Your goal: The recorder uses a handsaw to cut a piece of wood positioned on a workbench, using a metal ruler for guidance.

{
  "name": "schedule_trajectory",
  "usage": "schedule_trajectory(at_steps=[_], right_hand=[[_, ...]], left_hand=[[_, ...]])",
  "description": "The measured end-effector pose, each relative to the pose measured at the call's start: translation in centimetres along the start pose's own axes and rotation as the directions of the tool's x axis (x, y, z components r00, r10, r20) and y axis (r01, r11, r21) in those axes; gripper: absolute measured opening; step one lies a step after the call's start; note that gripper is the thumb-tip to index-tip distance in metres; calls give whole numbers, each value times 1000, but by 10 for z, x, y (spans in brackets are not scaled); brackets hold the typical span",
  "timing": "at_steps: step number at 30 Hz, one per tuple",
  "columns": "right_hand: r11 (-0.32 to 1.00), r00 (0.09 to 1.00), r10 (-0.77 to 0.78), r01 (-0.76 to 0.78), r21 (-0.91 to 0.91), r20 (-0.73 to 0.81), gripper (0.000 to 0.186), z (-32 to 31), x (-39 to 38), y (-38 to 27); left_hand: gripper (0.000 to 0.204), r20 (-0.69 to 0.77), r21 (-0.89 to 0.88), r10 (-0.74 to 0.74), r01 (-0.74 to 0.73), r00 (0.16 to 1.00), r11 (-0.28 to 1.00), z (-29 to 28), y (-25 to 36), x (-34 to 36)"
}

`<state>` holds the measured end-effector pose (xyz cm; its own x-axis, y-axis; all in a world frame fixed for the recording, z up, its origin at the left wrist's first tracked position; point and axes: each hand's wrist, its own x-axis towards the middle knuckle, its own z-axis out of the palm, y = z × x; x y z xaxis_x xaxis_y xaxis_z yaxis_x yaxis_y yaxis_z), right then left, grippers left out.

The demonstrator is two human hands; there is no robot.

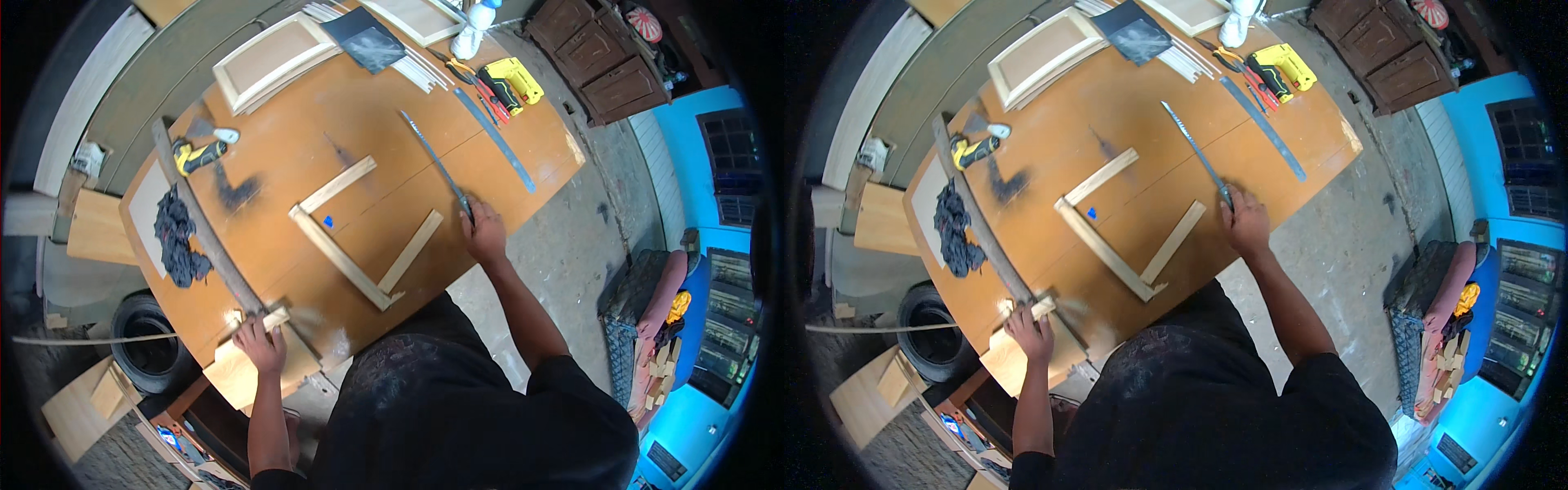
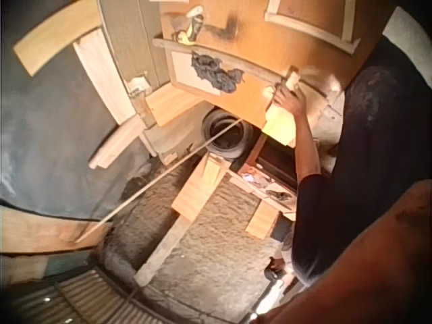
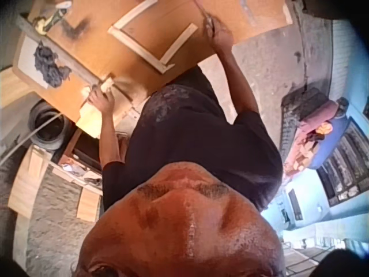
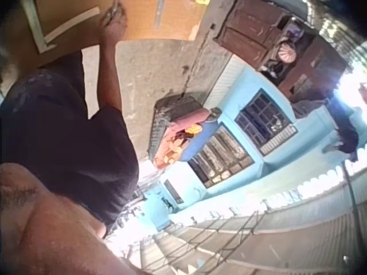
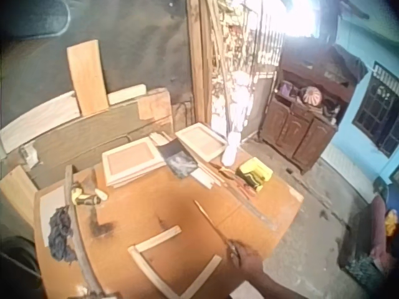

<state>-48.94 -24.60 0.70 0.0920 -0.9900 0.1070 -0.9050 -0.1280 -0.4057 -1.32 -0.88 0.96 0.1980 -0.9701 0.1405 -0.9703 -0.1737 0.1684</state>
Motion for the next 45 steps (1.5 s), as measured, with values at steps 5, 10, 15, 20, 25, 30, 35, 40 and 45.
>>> schedule_trajectory(at_steps=[5, 10, 15, 20, 25, 30, 35, 40, 45], right_hand=[[999, 1000, 20, -20, -50, 3, 36, 11, 54, 49], [998, 998, -66, 66, -16, 3, 37, 11, 88, 64], [993, 994, -108, 107, -47, -20, 40, 17, 93, 69], [990, 994, -103, 105, -95, 25, 39, 17, 96, 64], [989, 993, -105, 109, -97, 47, 41, 16, 99, 64], [988, 994, -105, 109, -110, 42, 42, 19, 98, 65], [987, 992, -115, 119, -105, 42, 43, 17, 100, 63], [989, 994, -102, 104, -101, 26, 42, 17, 98, 64], [989, 994, -105, 105, -102, 3, 38, 16, 98, 62]], left_hand=[[49, 164, 189, -154, 122, 974, 974, -1, 6, -6], [55, 144, 150, -149, 127, 978, 980, 2, 4, -5], [63, 187, 125, -139, 117, 973, 985, 1, 1, -6], [69, 220, 109, -208, 188, 953, 976, -1, 0, -13], [69, 207, 78, -224, 212, 952, 974, 2, -3, -17], [68, 200, 80, -224, 212, 954, 974, 3, -4, -17], [67, 185, 87, -212, 199, 960, 976, 3, -6, -18], [66, 171, 102, -173, 157, 970, 982, 3, 2, -9], [59, 200, 134, -166, 141, 966, 981, 1, -1, -9]])
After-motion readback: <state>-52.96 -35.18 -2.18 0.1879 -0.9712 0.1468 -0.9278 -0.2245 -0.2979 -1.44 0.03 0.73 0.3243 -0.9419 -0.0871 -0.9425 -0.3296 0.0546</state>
